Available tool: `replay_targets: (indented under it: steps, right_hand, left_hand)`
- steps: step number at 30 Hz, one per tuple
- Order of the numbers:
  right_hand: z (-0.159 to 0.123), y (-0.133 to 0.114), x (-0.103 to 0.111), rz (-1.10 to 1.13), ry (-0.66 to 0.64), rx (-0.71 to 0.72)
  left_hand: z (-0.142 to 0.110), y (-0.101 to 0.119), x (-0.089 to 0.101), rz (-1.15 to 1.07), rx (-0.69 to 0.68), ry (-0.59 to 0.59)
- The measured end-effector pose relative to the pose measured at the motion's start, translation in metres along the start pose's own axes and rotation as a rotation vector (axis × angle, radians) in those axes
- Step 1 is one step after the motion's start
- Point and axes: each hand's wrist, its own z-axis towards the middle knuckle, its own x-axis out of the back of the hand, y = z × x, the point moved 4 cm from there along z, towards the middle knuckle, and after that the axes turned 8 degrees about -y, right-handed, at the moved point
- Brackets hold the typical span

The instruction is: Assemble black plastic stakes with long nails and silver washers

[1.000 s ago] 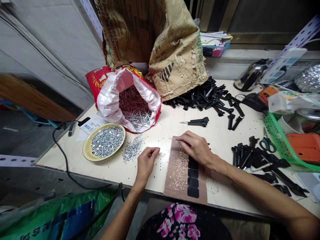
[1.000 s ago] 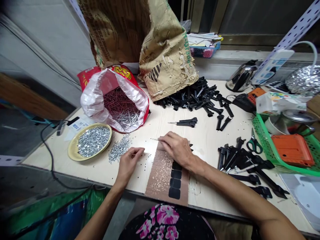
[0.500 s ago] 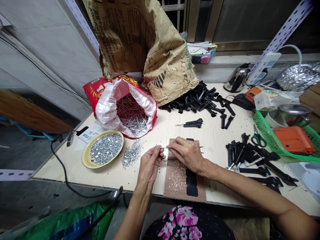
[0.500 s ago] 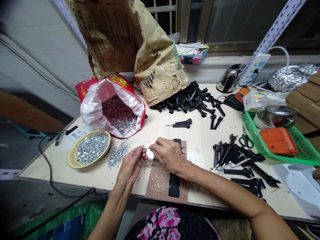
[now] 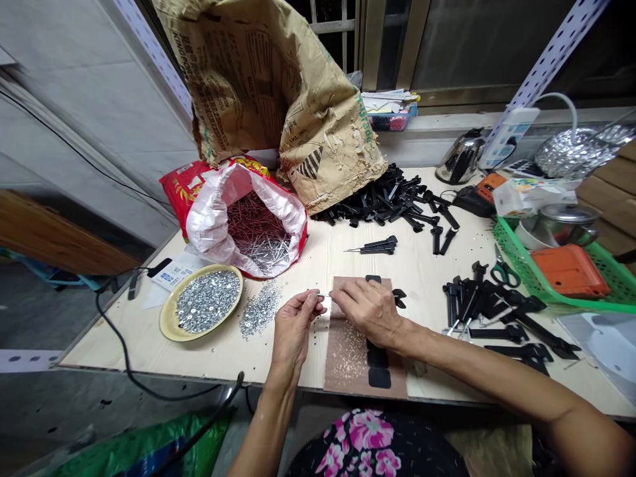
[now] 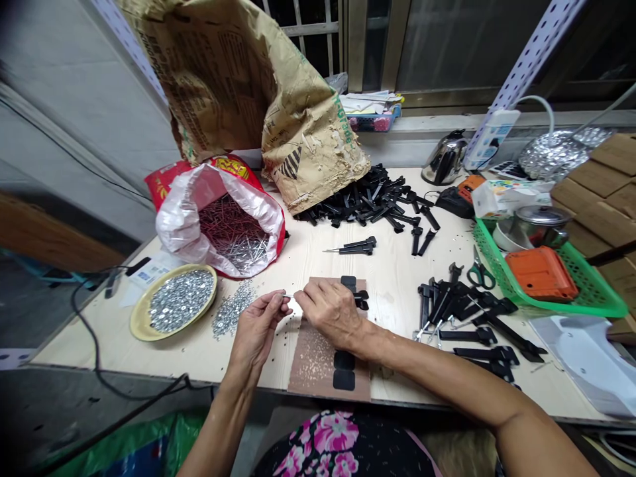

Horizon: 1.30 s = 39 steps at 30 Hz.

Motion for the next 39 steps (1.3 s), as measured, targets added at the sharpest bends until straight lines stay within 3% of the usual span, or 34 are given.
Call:
replay_targets:
  steps: [14,26,33,39]
  right_hand:
    - [-0.005,0.007,-0.009,0.105,-0.01,-0.029]
    - [-0.009,0.015,-0.014,0.322,-0.181,-0.168]
    - [-0.012,0.014,-0.014,0.283,-0.122,-0.153]
    - [-0.015,0.022,-0.018,0.67,-0.203,-0.261]
  left_hand:
    - [0.001,-0.004,-0.004,0.027,0.053,-0.051]
    - [0.003,-0.005,-0.006,0.192,0.019,-0.082]
    - [0.005,-0.006,-0.006,0.218,0.009,-0.1]
    - [0.007,-0.008,-0.007,0.186,0.065,-0.111]
